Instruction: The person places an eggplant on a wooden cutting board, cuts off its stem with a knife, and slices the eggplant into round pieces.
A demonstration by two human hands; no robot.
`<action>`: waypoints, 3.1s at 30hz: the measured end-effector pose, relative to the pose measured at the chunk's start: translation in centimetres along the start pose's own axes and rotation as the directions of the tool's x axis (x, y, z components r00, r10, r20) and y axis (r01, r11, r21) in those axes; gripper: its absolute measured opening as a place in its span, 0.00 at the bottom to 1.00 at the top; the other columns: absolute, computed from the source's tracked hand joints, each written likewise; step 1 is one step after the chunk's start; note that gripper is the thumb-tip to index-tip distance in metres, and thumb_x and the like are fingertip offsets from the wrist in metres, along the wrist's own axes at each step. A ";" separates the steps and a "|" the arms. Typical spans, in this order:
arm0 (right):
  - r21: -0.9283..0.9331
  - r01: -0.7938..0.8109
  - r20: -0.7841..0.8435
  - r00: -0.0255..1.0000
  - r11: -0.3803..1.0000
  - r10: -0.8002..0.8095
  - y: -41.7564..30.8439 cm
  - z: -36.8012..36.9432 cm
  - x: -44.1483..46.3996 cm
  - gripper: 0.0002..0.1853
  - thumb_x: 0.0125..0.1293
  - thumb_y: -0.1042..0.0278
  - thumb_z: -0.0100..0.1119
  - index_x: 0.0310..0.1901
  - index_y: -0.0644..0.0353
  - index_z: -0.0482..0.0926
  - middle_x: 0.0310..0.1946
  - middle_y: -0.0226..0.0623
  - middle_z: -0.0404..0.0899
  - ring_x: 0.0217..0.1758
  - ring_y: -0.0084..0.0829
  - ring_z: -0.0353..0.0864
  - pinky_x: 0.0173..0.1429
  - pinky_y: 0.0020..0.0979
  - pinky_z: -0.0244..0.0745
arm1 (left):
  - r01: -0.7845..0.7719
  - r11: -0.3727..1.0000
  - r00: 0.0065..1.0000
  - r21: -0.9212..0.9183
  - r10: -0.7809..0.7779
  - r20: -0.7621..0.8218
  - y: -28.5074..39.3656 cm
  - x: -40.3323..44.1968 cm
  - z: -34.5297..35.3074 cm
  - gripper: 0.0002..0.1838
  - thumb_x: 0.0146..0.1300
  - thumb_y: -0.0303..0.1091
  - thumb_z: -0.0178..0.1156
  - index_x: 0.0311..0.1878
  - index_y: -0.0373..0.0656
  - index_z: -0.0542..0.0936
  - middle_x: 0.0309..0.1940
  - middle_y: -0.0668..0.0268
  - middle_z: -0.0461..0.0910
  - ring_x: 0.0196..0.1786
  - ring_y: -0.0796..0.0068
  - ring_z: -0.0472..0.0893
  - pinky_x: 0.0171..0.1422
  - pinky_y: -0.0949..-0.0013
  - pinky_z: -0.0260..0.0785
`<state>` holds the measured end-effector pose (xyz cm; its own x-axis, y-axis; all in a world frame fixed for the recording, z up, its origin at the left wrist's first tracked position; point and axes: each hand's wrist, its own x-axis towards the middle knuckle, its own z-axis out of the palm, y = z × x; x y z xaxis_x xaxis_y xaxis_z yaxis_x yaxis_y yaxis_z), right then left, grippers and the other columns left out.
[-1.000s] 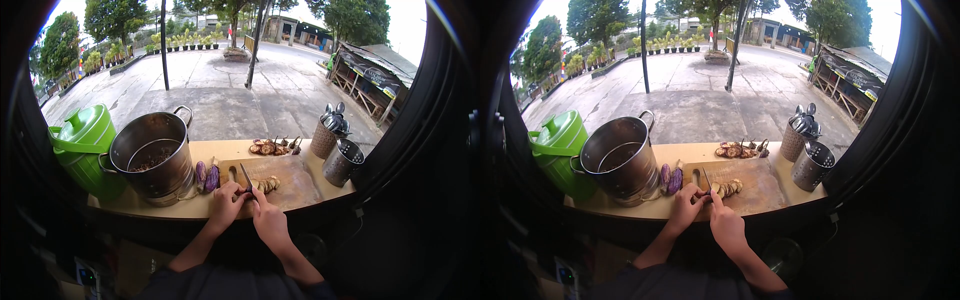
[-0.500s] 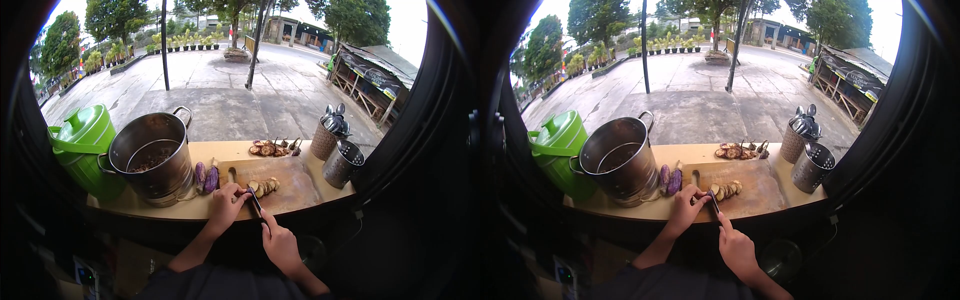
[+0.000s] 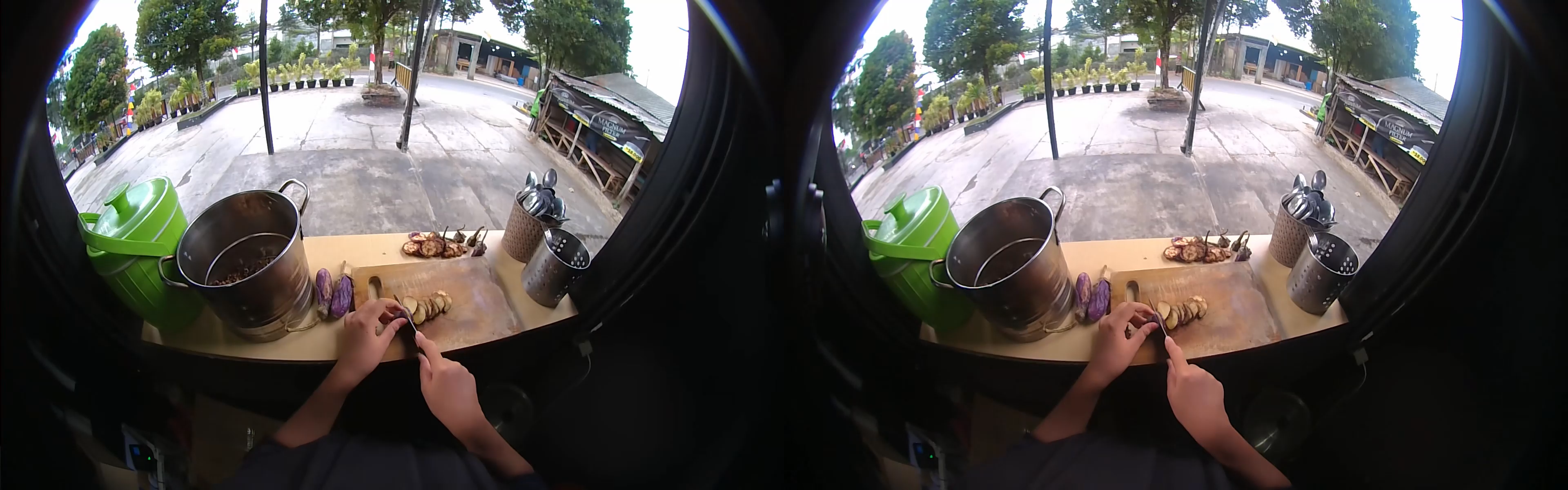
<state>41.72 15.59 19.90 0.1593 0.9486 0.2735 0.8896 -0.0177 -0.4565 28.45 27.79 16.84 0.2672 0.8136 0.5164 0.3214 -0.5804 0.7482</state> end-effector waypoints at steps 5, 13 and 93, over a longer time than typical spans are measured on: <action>0.007 -0.014 0.017 1.000 1.000 0.014 -0.2 0.1 1.0 0.20 0.74 0.62 0.54 0.65 0.47 0.74 0.25 0.50 0.82 0.29 0.54 0.84 0.33 0.51 0.78 | -0.080 0.984 0.996 0.160 0.071 0.056 0.2 -0.2 -0.2 0.10 0.63 0.33 0.69 0.47 0.51 0.85 0.36 0.68 0.81 0.38 0.71 0.85 0.45 0.63 0.70; -0.065 0.006 0.001 1.000 0.998 -0.006 -0.1 0.5 0.5 0.21 0.74 0.61 0.54 0.67 0.47 0.74 0.22 0.47 0.82 0.25 0.50 0.84 0.30 0.49 0.79 | -0.033 0.991 0.997 0.129 0.024 0.072 0.2 -0.3 -0.3 0.14 0.63 0.34 0.68 0.53 0.54 0.84 0.36 0.68 0.80 0.40 0.71 0.85 0.47 0.62 0.70; 0.156 0.133 -0.169 0.980 0.979 -0.106 1.4 -0.7 -2.0 0.24 0.71 0.67 0.61 0.68 0.45 0.75 0.21 0.42 0.78 0.25 0.45 0.81 0.29 0.44 0.74 | 0.007 1.000 0.997 0.001 -0.007 -0.081 -0.8 -0.2 0.8 0.08 0.58 0.29 0.72 0.36 0.38 0.82 0.29 0.63 0.83 0.33 0.68 0.83 0.43 0.63 0.67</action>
<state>42.90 13.44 19.27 0.1343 0.8781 0.4593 0.8250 0.1577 -0.5427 28.84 28.04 15.79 0.1906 0.8178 0.5430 0.3240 -0.5746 0.7516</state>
